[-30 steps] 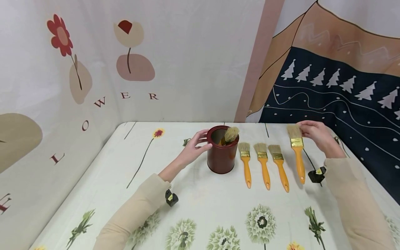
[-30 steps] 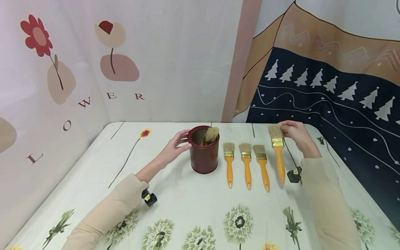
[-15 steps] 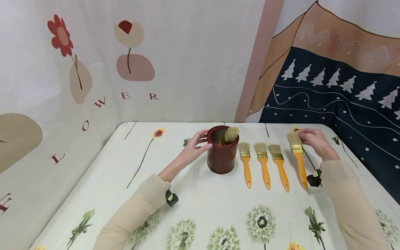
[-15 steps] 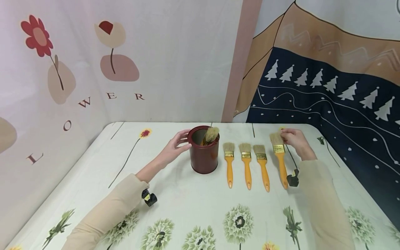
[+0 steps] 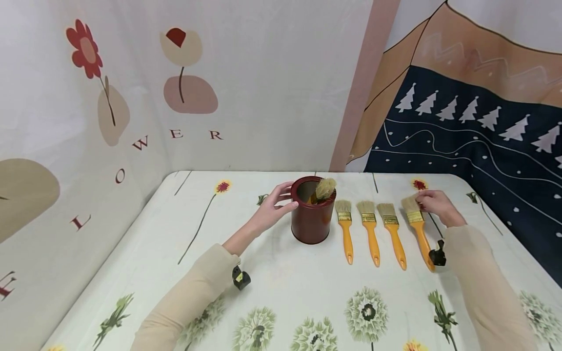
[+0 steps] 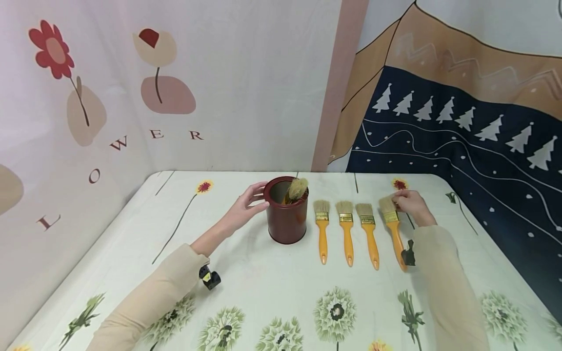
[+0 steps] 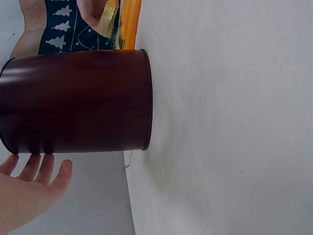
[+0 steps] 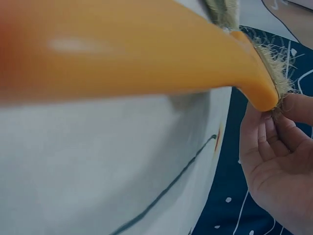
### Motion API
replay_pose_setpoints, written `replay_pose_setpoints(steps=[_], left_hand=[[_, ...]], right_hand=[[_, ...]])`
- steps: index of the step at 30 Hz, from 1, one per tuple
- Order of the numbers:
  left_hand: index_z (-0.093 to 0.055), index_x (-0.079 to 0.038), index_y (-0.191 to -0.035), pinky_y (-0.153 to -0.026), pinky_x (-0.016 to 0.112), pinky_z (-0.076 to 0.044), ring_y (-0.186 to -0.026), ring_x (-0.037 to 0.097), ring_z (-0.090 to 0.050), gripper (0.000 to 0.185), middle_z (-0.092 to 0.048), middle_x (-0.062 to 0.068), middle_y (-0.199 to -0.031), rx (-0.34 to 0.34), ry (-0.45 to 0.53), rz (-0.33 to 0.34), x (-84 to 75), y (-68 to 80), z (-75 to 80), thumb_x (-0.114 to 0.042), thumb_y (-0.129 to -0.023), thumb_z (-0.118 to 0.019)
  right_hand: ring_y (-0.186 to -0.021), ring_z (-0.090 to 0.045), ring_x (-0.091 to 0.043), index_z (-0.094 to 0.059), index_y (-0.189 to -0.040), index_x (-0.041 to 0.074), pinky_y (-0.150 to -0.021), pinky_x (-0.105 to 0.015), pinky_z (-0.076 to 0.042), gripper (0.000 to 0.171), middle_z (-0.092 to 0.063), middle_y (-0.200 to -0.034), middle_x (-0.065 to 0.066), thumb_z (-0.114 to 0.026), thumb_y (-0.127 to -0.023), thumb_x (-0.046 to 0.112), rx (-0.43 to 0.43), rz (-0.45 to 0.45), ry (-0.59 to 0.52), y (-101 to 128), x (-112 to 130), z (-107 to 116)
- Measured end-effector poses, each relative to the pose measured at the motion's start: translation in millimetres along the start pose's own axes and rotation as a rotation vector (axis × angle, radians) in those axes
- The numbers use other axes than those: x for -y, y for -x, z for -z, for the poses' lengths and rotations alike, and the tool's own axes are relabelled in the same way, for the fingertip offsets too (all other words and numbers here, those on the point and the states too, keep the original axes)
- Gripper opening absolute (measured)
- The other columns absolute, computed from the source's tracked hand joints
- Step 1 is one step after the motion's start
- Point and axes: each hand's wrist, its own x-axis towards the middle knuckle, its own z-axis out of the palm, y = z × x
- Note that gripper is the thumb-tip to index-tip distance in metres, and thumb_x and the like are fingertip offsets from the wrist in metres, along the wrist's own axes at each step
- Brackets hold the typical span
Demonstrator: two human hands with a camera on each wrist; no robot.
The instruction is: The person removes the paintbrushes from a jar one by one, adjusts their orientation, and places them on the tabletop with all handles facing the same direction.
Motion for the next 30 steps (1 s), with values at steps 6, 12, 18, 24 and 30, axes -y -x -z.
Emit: replay_pose_setpoints(steps=[6,12,18,24,30], left_hand=[[-0.029,-0.001,-0.134,-0.091,0.041,-0.036,-0.116,0.03,-0.039,0.053,-0.038,0.018,-0.129,-0.001,-0.003,0.002,0.1,-0.1,0.1,-0.01,-0.088,-0.054],[-0.03,-0.002,-0.134,-0.091,0.041,-0.036,-0.116,0.029,-0.038,0.054,-0.038,0.017,-0.13,-0.003,-0.004,0.011,-0.6,0.1,0.2,-0.01,-0.088,-0.055],[-0.029,-0.003,-0.135,-0.091,0.04,-0.036,-0.116,0.028,-0.038,0.054,-0.038,0.016,-0.13,-0.001,-0.001,0.019,-0.2,0.4,0.3,-0.011,-0.088,-0.055],[-0.03,-0.003,-0.135,-0.091,0.04,-0.036,-0.116,0.028,-0.038,0.054,-0.038,0.016,-0.13,-0.001,-0.005,0.016,0.2,0.2,0.1,-0.012,-0.088,-0.055],[-0.029,-0.003,-0.135,-0.091,0.041,-0.036,-0.116,0.028,-0.038,0.054,-0.038,0.017,-0.13,0.0,-0.004,0.013,0.6,0.0,0.1,-0.011,-0.088,-0.055]], right_hand=[[-0.085,-0.048,-0.023,-0.041,-0.119,-0.013,-0.064,-0.023,-0.048,0.04,-0.043,-0.11,-0.023,-0.036,-0.092,0.017,0.05,-0.049,0.0,36.1,42.6,1.7],[-0.086,-0.047,-0.024,-0.039,-0.12,-0.015,-0.054,-0.018,-0.043,0.041,-0.043,-0.109,-0.025,-0.038,-0.091,0.015,0.037,-0.076,0.002,47.8,54.2,0.7],[-0.092,-0.045,-0.029,-0.037,-0.122,-0.015,-0.065,-0.025,-0.046,0.041,-0.042,-0.113,-0.027,-0.037,-0.093,0.015,0.043,-0.131,0.011,54.4,59.5,0.3],[-0.087,-0.05,-0.026,-0.04,-0.12,-0.014,-0.069,-0.03,-0.048,0.041,-0.047,-0.108,-0.026,-0.04,-0.092,0.016,0.045,-0.14,0.041,55.7,60.5,2.7],[-0.088,-0.053,-0.03,-0.044,-0.118,-0.009,-0.063,-0.027,-0.047,0.048,-0.047,-0.11,-0.024,-0.042,-0.092,0.032,0.016,-0.047,0.129,27.3,30.4,8.2]])
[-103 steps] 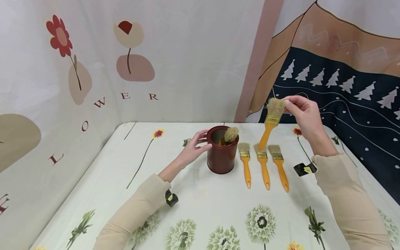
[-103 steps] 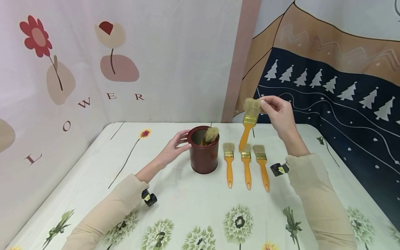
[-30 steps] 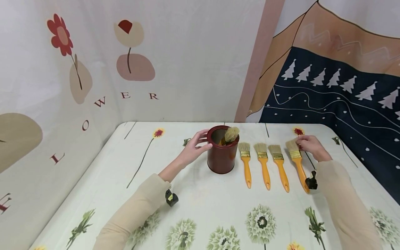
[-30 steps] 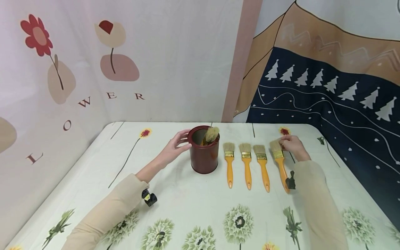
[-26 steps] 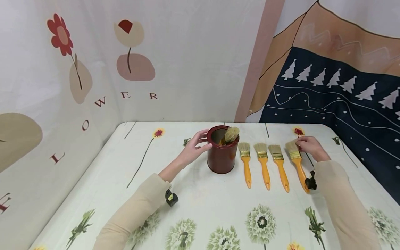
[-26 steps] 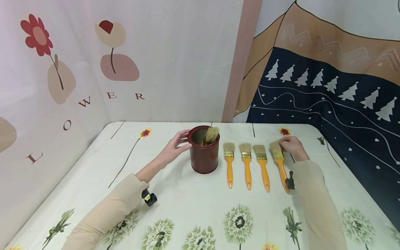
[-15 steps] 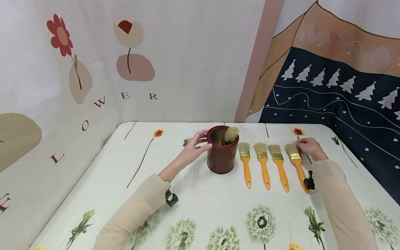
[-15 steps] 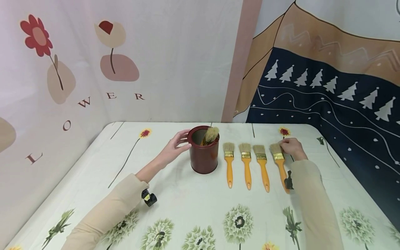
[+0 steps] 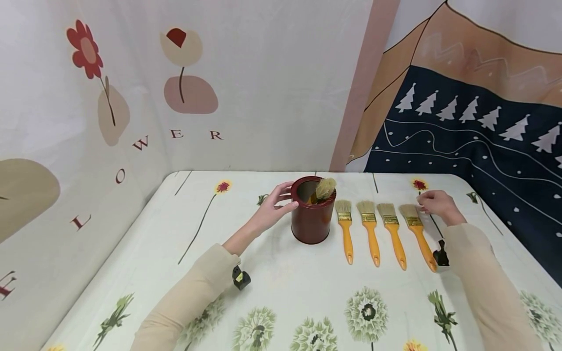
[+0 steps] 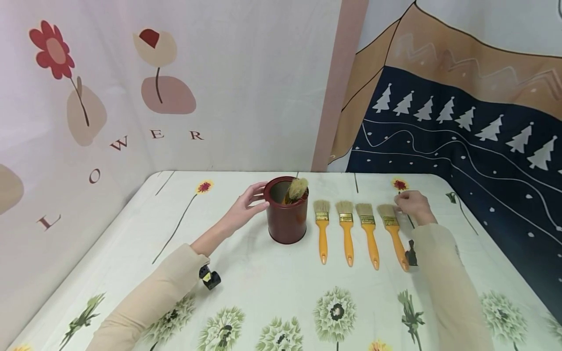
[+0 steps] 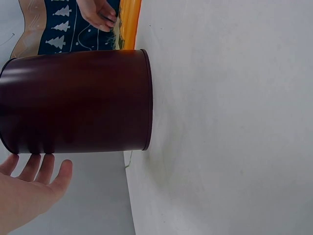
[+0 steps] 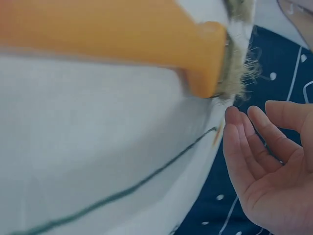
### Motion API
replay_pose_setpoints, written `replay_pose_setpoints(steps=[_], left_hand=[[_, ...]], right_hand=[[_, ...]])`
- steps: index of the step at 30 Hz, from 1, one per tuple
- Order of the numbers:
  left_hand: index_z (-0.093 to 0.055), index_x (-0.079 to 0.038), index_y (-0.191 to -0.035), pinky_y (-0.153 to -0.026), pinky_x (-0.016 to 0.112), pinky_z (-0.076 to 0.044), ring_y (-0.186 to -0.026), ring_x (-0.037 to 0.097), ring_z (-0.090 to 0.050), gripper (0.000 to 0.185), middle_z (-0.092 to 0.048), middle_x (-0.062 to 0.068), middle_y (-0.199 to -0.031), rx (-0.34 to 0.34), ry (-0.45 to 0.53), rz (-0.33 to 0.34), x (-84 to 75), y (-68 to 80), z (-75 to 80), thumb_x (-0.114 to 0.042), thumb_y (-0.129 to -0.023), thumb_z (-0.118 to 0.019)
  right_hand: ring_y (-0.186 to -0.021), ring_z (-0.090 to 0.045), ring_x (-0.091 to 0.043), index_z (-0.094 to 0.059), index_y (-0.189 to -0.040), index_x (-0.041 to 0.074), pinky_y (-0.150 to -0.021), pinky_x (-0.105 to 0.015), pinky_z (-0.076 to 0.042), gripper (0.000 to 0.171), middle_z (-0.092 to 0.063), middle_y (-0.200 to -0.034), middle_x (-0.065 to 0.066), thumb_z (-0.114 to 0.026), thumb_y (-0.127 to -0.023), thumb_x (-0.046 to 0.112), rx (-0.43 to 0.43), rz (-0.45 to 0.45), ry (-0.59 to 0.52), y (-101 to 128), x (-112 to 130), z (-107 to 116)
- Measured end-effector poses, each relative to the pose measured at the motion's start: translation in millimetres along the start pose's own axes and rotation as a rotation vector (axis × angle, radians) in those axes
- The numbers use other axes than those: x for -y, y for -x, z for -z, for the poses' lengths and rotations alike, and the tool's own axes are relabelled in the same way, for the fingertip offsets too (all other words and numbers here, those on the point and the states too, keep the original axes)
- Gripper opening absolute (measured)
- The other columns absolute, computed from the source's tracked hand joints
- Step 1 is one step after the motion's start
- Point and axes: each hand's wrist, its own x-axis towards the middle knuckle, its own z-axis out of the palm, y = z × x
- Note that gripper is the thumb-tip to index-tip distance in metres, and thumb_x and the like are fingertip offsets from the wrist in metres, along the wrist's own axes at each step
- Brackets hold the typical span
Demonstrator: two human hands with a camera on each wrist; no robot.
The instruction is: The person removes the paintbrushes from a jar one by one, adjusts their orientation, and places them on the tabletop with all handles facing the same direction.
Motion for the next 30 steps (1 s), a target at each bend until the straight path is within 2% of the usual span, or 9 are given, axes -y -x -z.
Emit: replay_pose_setpoints(steps=[3,6,16,23,27,30], left_hand=[[-0.029,-0.003,-0.135,-0.091,0.041,-0.036,-0.116,0.029,-0.038,0.054,-0.038,0.017,-0.13,0.002,0.001,0.0,0.6,-0.3,0.0,-0.011,-0.088,-0.055],[-0.029,-0.003,-0.135,-0.091,0.041,-0.036,-0.116,0.028,-0.038,0.055,-0.037,0.017,-0.13,0.003,0.002,0.005,0.9,-0.5,0.0,-0.012,-0.088,-0.055],[-0.028,-0.003,-0.135,-0.092,0.04,-0.035,-0.117,0.028,-0.037,0.055,-0.037,0.016,-0.13,0.006,0.008,0.005,-0.1,-0.7,0.3,-0.012,-0.088,-0.055],[-0.029,-0.003,-0.135,-0.092,0.041,-0.035,-0.117,0.029,-0.037,0.054,-0.037,0.017,-0.13,0.004,0.007,0.01,-0.8,-0.3,0.4,-0.011,-0.088,-0.055],[-0.029,-0.003,-0.135,-0.092,0.041,-0.035,-0.117,0.029,-0.037,0.054,-0.037,0.017,-0.13,0.003,0.008,0.011,-0.9,-0.3,0.2,-0.011,-0.088,-0.055],[-0.029,-0.003,-0.135,-0.092,0.042,-0.035,-0.117,0.029,-0.037,0.055,-0.037,0.017,-0.13,0.003,0.008,0.009,-1.0,-0.3,0.0,-0.011,-0.088,-0.055]], right_hand=[[-0.089,-0.054,-0.03,-0.047,-0.118,-0.003,-0.067,-0.031,-0.048,0.053,-0.049,-0.11,-0.021,-0.041,-0.091,0.042,-0.044,0.064,0.029,-24.8,-21.3,-4.8],[-0.087,-0.055,-0.029,-0.049,-0.116,0.0,-0.073,-0.039,-0.047,0.056,-0.051,-0.107,-0.019,-0.041,-0.088,0.048,-0.081,0.112,0.033,-38.6,-28.0,-10.2],[-0.083,-0.057,-0.026,-0.054,-0.11,0.007,-0.071,-0.038,-0.048,0.051,-0.053,-0.1,-0.012,-0.043,-0.086,0.05,-0.11,0.26,0.0,-36.6,-0.1,-24.7],[-0.076,-0.059,-0.016,-0.057,-0.106,0.02,-0.065,-0.031,-0.05,0.043,-0.057,-0.094,-0.001,-0.05,-0.08,0.054,-0.098,0.369,-0.061,-50.9,2.8,-40.9],[-0.078,-0.058,-0.015,-0.057,-0.109,0.02,-0.064,-0.025,-0.049,0.041,-0.057,-0.095,0.0,-0.052,-0.081,0.05,-0.056,0.422,-0.11,-39.7,20.1,-46.3],[-0.08,-0.057,-0.019,-0.057,-0.112,0.013,-0.067,-0.025,-0.048,0.04,-0.057,-0.098,-0.006,-0.051,-0.085,0.043,0.017,0.461,-0.163,-9.2,51.5,-42.3]])
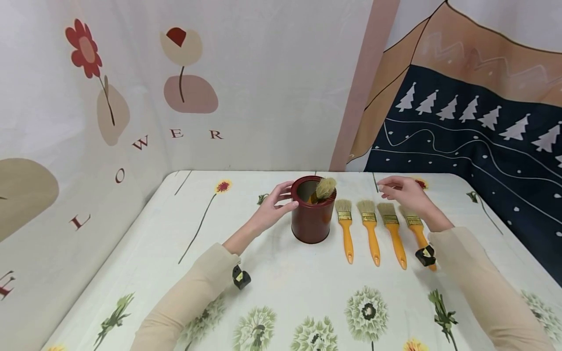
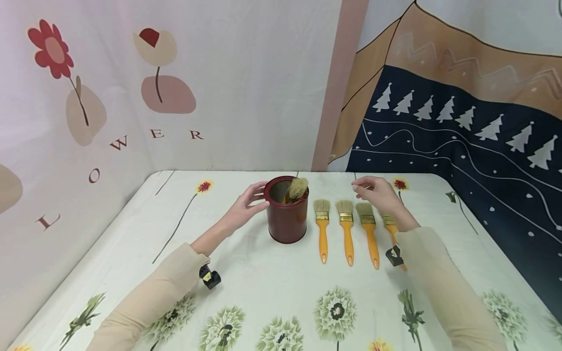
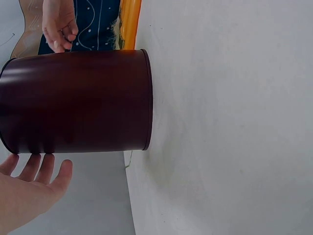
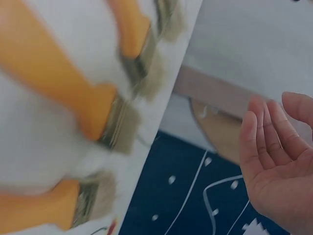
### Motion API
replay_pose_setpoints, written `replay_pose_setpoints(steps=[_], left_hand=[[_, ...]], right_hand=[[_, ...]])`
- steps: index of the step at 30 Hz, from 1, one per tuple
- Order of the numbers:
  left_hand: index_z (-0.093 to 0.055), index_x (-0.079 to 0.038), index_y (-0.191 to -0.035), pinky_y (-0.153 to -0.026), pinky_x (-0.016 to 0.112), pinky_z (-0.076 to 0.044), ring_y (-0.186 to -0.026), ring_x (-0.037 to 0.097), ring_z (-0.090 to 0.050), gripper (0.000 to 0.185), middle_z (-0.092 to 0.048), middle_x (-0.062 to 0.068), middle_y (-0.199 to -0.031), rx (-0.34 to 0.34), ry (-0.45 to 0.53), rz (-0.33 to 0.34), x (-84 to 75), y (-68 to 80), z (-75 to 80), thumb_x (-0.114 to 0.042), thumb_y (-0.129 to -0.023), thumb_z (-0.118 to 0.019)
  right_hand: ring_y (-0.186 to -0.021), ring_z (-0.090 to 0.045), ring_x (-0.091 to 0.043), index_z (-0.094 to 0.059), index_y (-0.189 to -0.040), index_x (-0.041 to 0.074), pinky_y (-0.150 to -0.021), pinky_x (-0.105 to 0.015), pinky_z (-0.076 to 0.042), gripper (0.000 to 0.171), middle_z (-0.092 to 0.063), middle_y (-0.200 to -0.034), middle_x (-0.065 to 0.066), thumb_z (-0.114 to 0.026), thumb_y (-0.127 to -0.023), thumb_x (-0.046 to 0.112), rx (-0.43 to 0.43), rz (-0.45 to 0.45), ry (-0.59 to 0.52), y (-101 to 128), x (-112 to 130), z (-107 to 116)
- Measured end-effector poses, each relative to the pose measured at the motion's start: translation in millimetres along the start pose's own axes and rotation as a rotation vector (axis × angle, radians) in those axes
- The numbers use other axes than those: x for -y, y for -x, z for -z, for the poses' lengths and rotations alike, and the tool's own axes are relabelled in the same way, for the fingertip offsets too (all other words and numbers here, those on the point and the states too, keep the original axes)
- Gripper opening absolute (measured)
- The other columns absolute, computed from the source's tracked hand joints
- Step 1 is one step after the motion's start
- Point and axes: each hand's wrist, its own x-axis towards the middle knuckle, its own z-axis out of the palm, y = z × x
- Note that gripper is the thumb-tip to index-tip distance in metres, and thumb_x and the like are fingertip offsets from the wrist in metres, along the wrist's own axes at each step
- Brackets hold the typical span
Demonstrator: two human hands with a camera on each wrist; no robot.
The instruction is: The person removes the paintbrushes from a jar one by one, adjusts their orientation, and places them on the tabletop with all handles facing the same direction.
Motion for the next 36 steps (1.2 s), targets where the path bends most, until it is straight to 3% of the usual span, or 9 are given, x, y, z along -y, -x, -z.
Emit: replay_pose_setpoints(steps=[5,8,17,26,36], left_hand=[[-0.029,-0.003,-0.135,-0.091,0.041,-0.036,-0.117,0.03,-0.037,0.055,-0.037,0.017,-0.13,-0.001,-0.006,-0.004,0.5,-0.2,-0.4,-0.011,-0.088,-0.055],[-0.029,-0.003,-0.135,-0.091,0.041,-0.036,-0.116,0.029,-0.038,0.055,-0.038,0.017,-0.129,-0.001,-0.009,-0.003,1.6,-0.9,-0.3,-0.012,-0.088,-0.055],[-0.029,-0.003,-0.135,-0.091,0.04,-0.036,-0.116,0.029,-0.038,0.055,-0.038,0.017,-0.129,0.0,-0.015,-0.001,1.9,-0.9,-0.3,-0.012,-0.088,-0.055],[-0.029,-0.003,-0.135,-0.091,0.04,-0.036,-0.116,0.029,-0.038,0.055,-0.038,0.016,-0.13,-0.001,-0.006,-0.004,2.3,-1.3,-0.1,-0.012,-0.088,-0.056],[-0.029,-0.003,-0.135,-0.091,0.04,-0.037,-0.116,0.029,-0.037,0.055,-0.037,0.017,-0.13,-0.002,-0.005,-0.007,1.3,-0.9,-0.3,-0.012,-0.088,-0.055]], right_hand=[[-0.085,-0.053,-0.027,-0.054,-0.114,0.001,-0.076,-0.031,-0.046,0.035,-0.056,-0.102,-0.018,-0.05,-0.091,0.027,0.075,0.002,-0.048,36.0,103.5,-1.1],[-0.085,-0.054,-0.025,-0.053,-0.114,-0.001,-0.077,-0.026,-0.045,0.032,-0.056,-0.104,-0.019,-0.048,-0.092,0.021,0.09,0.019,-0.049,41.9,132.7,-5.5],[-0.087,-0.056,-0.024,-0.053,-0.115,-0.001,-0.077,-0.025,-0.046,0.029,-0.055,-0.108,-0.017,-0.051,-0.091,0.015,0.14,0.107,-0.188,27.9,144.6,-25.6],[-0.089,-0.056,-0.025,-0.053,-0.117,0.001,-0.078,-0.026,-0.046,0.032,-0.055,-0.11,-0.016,-0.053,-0.09,0.016,0.172,0.111,-0.259,16.3,153.5,-36.8],[-0.09,-0.053,-0.031,-0.051,-0.122,0.003,-0.085,-0.037,-0.041,0.034,-0.051,-0.111,-0.013,-0.052,-0.089,0.013,0.265,0.14,-0.298,9.6,160.1,-44.4]])
